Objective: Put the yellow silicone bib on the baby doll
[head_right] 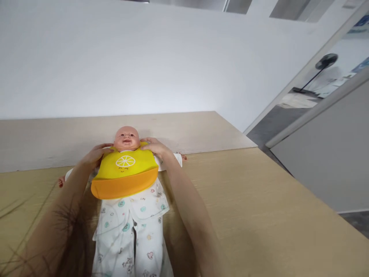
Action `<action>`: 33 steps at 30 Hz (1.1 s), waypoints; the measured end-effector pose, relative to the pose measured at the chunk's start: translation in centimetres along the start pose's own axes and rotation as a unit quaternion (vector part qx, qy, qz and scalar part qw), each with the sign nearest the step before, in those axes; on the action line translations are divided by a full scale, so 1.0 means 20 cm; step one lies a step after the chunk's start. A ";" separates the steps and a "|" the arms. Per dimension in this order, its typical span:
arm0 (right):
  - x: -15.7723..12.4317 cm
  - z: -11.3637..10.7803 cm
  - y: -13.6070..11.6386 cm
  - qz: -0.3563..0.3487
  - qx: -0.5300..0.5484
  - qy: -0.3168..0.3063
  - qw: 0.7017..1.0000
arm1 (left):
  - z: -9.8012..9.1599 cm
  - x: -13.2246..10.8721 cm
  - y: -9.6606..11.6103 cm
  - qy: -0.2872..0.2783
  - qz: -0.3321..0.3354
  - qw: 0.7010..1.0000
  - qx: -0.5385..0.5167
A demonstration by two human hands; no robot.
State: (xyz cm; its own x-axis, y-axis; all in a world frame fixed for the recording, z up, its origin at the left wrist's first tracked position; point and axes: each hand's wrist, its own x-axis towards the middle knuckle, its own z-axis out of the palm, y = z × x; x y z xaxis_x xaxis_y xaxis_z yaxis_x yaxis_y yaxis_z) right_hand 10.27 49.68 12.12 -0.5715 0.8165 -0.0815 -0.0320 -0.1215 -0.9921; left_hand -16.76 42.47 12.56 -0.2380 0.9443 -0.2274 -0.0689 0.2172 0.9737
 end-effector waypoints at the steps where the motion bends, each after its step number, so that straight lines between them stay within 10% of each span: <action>1: 0.00 0.00 0.02 0.004 0.029 0.010 1.000 | -0.01 0.00 -0.01 0.001 -0.003 1.000 -0.021; 12: -0.06 0.09 0.07 -0.020 0.011 0.212 0.977 | 0.04 -0.15 0.05 0.047 -0.075 0.987 -0.135; 23: -0.65 0.09 0.16 -0.099 0.046 0.091 0.990 | -0.10 -0.62 -0.12 0.002 0.063 0.991 -0.116; 33: -0.66 0.25 0.21 -0.119 0.034 0.178 0.976 | 0.07 -0.80 -0.18 0.080 0.113 0.990 -0.030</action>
State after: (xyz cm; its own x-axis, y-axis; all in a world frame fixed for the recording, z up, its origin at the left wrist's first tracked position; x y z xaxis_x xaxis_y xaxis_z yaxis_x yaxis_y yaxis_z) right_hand 13.57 35.54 9.60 -0.2205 0.9691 0.1106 -0.1913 0.0682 -0.9792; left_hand -11.41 26.99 12.65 -0.4039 0.9148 -0.0081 -0.0523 -0.0143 0.9985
